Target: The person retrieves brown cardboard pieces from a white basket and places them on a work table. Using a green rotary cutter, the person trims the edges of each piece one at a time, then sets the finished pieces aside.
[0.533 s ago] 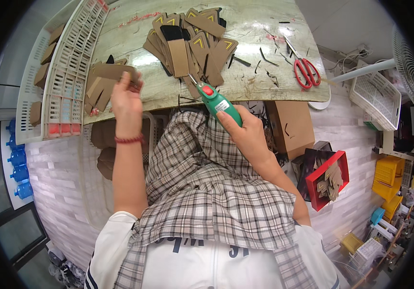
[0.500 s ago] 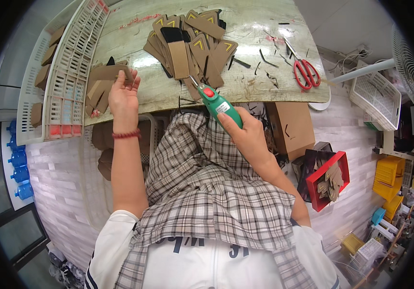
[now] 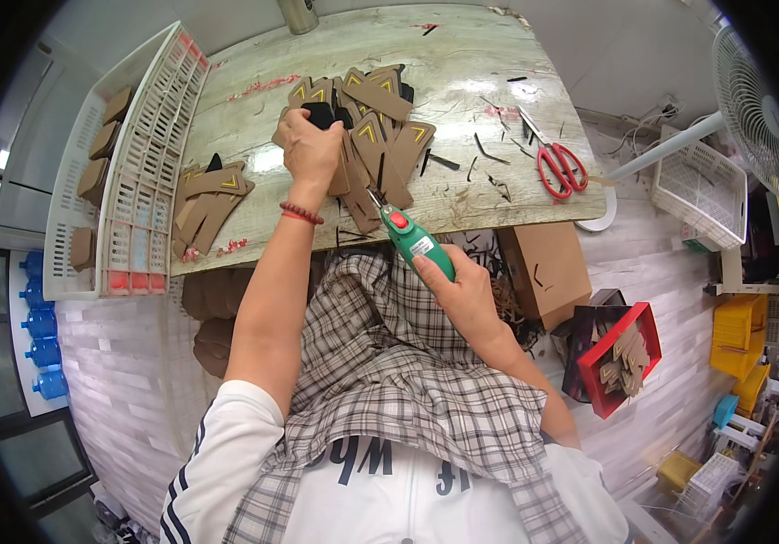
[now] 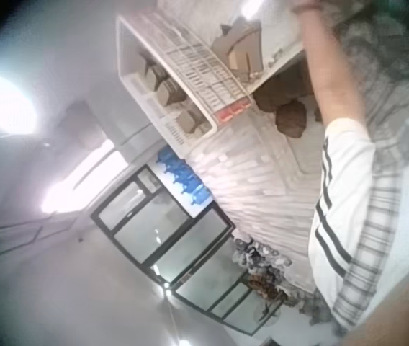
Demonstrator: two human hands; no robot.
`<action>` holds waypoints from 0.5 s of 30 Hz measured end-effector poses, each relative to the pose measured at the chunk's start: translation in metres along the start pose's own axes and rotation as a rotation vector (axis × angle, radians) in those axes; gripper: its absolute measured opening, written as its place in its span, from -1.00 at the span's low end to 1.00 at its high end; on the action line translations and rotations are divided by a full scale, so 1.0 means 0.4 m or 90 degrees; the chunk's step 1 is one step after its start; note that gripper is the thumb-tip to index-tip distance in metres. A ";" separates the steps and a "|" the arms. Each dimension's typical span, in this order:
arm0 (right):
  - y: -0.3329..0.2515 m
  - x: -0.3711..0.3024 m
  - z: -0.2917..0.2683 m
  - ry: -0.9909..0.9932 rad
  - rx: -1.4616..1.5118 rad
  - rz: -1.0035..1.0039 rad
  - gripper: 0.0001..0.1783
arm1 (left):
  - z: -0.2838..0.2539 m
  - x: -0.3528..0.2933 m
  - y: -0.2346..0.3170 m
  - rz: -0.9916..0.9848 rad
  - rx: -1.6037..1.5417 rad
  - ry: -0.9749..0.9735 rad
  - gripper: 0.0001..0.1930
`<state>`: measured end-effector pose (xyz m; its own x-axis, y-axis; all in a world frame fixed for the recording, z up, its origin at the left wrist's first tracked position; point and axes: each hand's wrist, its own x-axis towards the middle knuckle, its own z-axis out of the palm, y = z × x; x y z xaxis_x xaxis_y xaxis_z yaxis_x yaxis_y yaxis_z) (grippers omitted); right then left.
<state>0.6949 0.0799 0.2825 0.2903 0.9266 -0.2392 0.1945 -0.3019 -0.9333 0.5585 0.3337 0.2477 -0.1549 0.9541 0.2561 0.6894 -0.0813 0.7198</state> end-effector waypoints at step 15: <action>-0.045 0.005 0.010 0.016 -0.018 -0.089 -0.57 | -0.158 -0.190 0.019 -0.218 -0.869 -0.016 -0.87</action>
<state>0.6881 0.0880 0.2979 0.2816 0.9542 -0.1008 0.2611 -0.1773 -0.9489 0.5307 0.2425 0.2744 -0.1498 0.9870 -0.0584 -0.6019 -0.0442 0.7974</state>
